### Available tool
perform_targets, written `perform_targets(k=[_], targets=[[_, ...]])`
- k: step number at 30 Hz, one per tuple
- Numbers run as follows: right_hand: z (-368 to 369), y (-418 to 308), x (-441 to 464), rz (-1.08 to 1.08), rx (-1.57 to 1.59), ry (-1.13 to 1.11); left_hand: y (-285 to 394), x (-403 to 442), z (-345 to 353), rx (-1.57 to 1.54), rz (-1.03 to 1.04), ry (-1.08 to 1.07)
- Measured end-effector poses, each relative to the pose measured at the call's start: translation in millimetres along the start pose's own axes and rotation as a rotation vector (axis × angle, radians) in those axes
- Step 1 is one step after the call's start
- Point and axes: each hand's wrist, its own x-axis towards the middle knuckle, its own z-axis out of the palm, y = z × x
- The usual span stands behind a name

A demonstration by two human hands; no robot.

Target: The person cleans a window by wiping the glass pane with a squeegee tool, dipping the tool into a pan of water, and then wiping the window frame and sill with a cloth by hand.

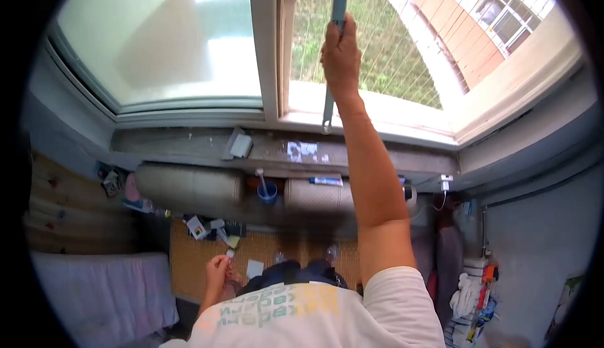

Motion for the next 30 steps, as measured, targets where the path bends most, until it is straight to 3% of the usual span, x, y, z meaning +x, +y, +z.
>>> perform_targets(k=[5, 9, 17, 25, 30], targets=[[4.9, 87.3, -77.8, 0.278, -0.181, -0.048, -8.2, 9.5, 21.6, -0.004, -0.061, -0.036], [-3.9, 177.8, -148.5, 0.329, -0.294, -0.085, -17.6, 8.5, 35.0, 0.067, -0.182, -0.033], [-17.0, 265.3, -263.3, 0.582, -0.466, -0.233, -34.2, 18.6, 46.9, 0.161, -0.321, -0.055], [-28.8, 250.2, -322.2, 0.862, -0.503, -0.409, -52.5, 22.3, 60.3, 0.133, -0.373, -0.054], [-46.9, 201.8, -327.3, 0.737, -0.420, -0.361, -47.9, 13.7, 71.1, 0.111, -0.347, -0.100]])
